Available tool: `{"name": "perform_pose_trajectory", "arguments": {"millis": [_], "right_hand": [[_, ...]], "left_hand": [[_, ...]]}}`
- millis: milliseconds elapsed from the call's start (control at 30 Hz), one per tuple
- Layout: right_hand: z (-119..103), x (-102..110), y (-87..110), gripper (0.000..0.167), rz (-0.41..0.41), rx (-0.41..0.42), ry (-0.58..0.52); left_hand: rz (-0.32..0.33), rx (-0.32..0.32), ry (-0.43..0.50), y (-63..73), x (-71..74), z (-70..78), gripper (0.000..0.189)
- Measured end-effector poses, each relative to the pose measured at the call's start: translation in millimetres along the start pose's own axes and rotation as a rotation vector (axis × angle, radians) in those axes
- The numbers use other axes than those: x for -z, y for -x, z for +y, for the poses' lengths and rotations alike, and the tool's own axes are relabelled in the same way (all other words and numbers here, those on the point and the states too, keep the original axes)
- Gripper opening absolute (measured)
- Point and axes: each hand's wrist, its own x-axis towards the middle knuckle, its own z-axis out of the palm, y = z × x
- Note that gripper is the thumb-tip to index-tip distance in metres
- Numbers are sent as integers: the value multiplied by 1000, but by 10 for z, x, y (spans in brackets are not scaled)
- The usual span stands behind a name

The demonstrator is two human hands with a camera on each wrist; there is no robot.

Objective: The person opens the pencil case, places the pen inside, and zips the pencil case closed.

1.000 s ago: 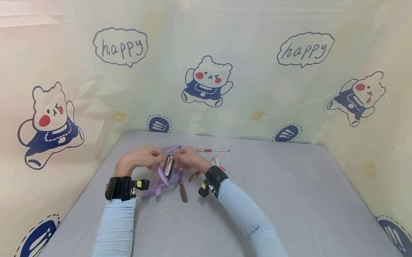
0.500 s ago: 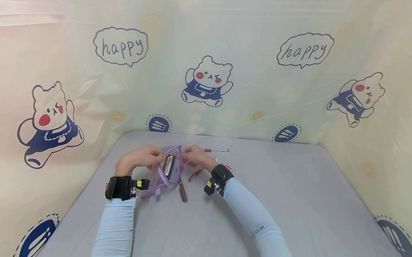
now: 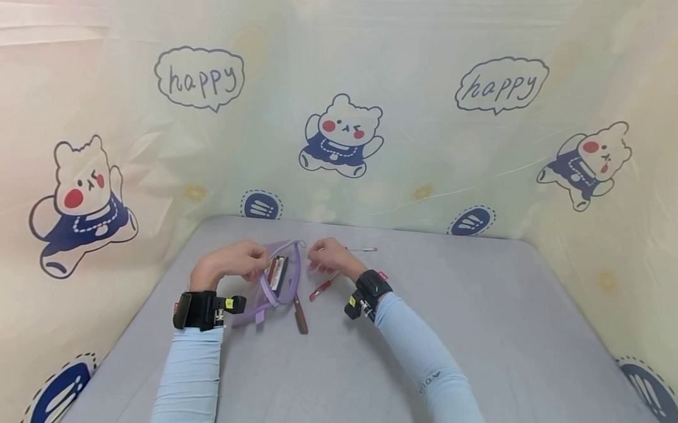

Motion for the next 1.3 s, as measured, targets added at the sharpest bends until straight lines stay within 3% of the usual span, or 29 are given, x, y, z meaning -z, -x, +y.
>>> {"name": "perform_pose_trajectory", "arguments": {"millis": [300, 733, 1067, 1300], "right_hand": [[55, 101, -13, 26, 68, 26, 117], [118, 224, -31, 17, 230, 43, 482], [149, 307, 6, 15, 280, 3, 669], [158, 358, -26, 20, 248, -43, 723]], "left_hand": [[-4, -15, -12, -8, 6, -2, 16], [-3, -4, -2, 8, 5, -6, 15], [3, 1, -14, 15, -10, 7, 15], [3, -5, -11, 10, 2, 0, 15]]}}
